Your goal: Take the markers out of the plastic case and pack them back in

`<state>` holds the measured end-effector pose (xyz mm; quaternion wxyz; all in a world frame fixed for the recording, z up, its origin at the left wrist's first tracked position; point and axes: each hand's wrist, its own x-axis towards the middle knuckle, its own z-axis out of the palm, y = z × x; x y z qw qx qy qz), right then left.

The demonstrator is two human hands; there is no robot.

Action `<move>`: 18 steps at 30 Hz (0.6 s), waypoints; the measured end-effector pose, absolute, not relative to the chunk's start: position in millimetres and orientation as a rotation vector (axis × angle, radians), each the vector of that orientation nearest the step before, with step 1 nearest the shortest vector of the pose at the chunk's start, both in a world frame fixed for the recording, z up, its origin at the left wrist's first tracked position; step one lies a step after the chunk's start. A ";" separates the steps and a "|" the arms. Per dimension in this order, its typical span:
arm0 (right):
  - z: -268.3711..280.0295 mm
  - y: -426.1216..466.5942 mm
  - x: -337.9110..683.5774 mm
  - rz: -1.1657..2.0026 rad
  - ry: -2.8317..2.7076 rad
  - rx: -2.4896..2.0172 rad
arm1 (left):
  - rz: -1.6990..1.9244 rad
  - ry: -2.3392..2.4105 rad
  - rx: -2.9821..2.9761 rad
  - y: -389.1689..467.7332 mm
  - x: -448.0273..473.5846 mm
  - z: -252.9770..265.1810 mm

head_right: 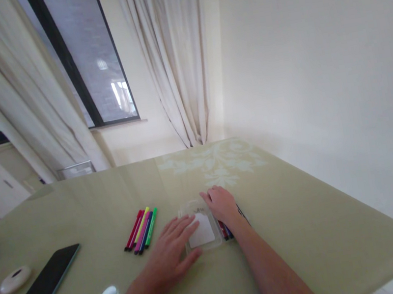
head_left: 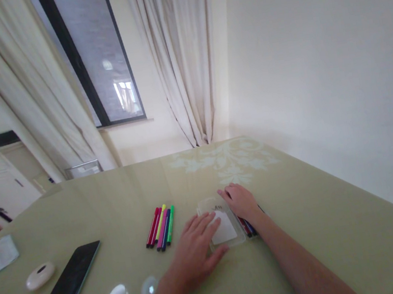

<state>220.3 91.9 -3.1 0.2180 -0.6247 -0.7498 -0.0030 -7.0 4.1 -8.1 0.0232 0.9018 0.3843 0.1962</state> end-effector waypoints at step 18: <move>13.1 94.7 234.5 0.599 -1.919 -1.336 | 0.503 1.178 2.600 -0.7 -1.6 -6.8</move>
